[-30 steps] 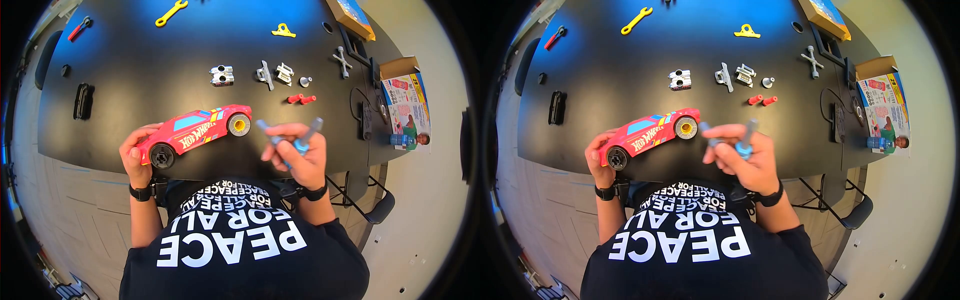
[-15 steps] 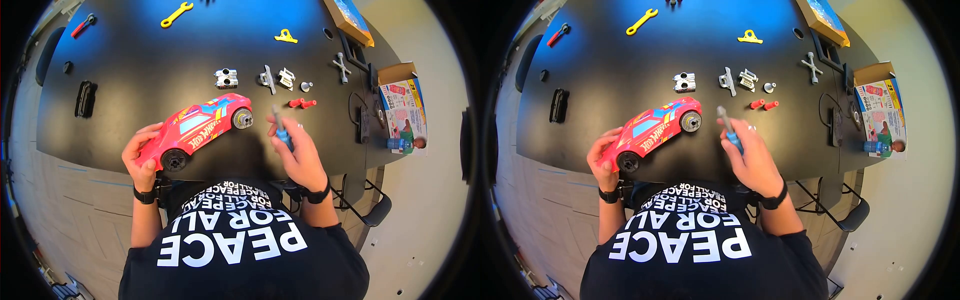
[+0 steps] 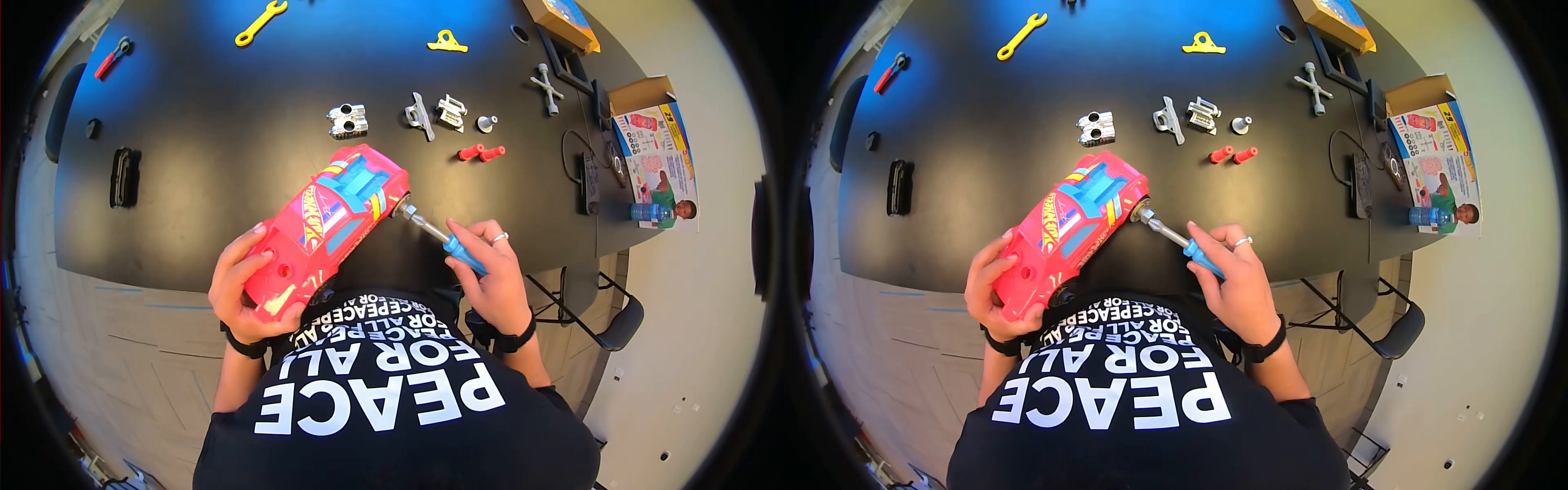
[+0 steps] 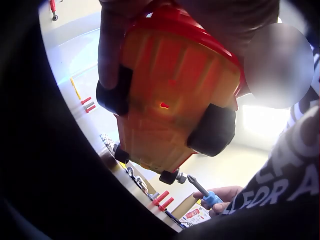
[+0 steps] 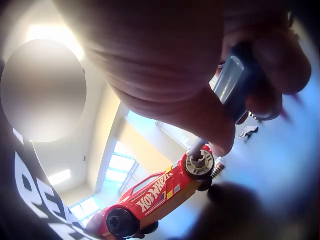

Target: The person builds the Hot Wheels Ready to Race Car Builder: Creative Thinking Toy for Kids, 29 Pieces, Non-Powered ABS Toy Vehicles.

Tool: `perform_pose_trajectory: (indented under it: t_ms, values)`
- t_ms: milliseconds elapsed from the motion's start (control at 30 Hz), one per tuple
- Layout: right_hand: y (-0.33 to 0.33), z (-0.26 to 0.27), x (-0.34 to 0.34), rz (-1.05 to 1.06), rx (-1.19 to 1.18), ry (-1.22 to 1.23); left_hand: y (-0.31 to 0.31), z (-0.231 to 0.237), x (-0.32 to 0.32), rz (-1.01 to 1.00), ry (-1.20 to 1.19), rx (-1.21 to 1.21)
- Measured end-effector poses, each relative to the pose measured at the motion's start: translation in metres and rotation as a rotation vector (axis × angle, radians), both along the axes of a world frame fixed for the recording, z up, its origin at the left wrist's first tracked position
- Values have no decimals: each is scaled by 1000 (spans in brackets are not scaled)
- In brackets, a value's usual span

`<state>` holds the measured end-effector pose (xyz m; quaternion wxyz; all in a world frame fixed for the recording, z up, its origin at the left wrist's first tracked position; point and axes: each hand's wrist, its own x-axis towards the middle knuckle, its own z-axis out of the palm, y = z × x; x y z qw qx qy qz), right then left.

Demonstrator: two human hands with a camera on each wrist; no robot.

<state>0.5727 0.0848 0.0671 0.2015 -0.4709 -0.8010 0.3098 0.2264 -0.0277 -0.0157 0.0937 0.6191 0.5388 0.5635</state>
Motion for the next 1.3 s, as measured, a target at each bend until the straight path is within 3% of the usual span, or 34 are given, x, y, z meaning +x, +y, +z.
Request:
perform_pose_trajectory:
  t_ms: [133, 400, 500, 567, 600, 667, 867, 900, 1033, 1133, 1200, 1233, 1300]
  values:
    - [-1, -13, -1, -39, 40, -2, 2, 8, 4, -12, 156, 17]
    - [3, -28, 5, -43, 48, 23, -2, 9, 10, -4, 164, -12]
    - [4, -32, 4, -75, -39, 70, -3, 8, 9, -9, 187, -12]
    - [-1, -32, -3, -364, -366, 240, -4, 9, 10, -17, 207, -9]
    - [-1, -33, -6, -364, -367, 241, -4, 11, 13, -12, 223, -12]
    - [-1, -36, -9, -297, -26, 35, -4, 13, 15, -6, 242, -15]
    - [10, -56, 14, -252, -149, 126, -4, 13, 17, -5, 226, -25]
    - [12, -53, 16, -220, -108, 39, -4, 12, 18, -16, 218, -36]
    - [9, -35, -1, -232, 41, 63, -3, 9, 20, -16, 226, -59]
    - [9, -45, 9, -201, 7, 177, -3, 9, 20, -8, 219, -58]
    - [11, -50, 13, -395, -564, 368, -4, 9, 21, -31, 240, -61]
    - [10, -49, 11, -395, -565, 368, -4, 8, 21, -49, 262, -64]
    - [6, -45, 5, -332, -311, 224, -4, 9, 21, -43, 274, -62]
